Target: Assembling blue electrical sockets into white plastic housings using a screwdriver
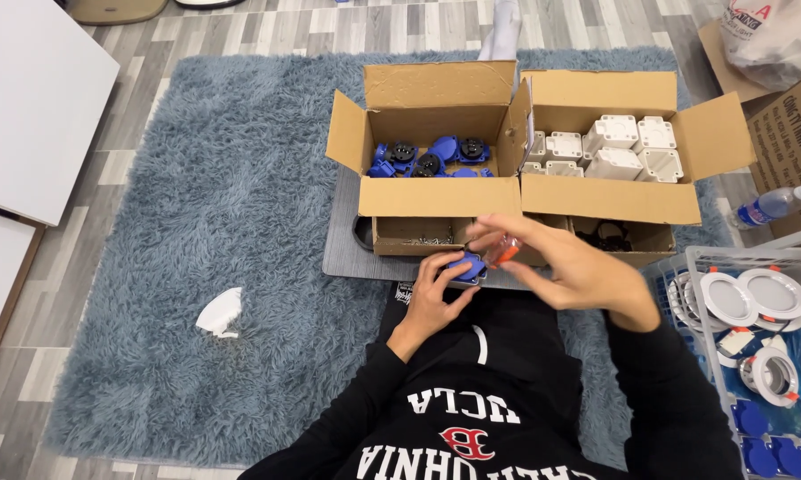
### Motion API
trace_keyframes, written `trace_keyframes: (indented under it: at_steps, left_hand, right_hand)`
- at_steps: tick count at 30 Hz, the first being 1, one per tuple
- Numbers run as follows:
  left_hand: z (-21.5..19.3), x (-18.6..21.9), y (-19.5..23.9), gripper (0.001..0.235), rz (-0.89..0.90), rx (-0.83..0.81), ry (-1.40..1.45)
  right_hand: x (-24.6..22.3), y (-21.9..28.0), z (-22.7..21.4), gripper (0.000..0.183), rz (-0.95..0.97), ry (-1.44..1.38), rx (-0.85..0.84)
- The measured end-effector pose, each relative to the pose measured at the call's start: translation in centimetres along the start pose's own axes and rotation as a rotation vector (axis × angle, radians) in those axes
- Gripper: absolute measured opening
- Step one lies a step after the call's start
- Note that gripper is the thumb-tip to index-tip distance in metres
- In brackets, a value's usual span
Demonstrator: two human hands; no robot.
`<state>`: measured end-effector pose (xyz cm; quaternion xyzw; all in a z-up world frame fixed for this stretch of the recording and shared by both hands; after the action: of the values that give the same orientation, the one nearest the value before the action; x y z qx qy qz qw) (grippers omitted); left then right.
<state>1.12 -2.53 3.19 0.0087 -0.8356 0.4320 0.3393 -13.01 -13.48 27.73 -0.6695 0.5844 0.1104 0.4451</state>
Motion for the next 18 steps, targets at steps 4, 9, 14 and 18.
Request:
trace_keyframes:
  at_steps: [4,9,14,18]
  left_hand:
    - [0.1,-0.1,0.1,0.047,0.000,0.005,0.002]
    - [0.1,-0.1,0.1,0.046,0.004,0.002,-0.004]
    - [0.1,-0.3,-0.4,0.046,-0.002,-0.004,0.013]
    - [0.4,-0.5,0.5,0.048,0.000,0.005,-0.004]
  right_hand:
    - [-0.2,0.1,0.0,0.055,-0.043,0.099,0.060]
    - [1.1,0.5,0.6,0.057,-0.066,0.254,0.184]
    - [1.7,0.6,1.8,0.064,-0.073,0.429,0.289]
    - [0.8,1.8,2.7,0.062,-0.049,0.559,0.376]
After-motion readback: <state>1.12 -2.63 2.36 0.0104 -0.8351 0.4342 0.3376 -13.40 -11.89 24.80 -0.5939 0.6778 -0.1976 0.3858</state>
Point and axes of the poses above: each hand's wrist, its own y-axis away from the middle knuckle, its own z-axis out of the palm, x = y × z, the point moved 4 cm from there along -y, towards the middle knuckle, and after that the axes turned 4 degrees about -y, right-handed, at the moved point
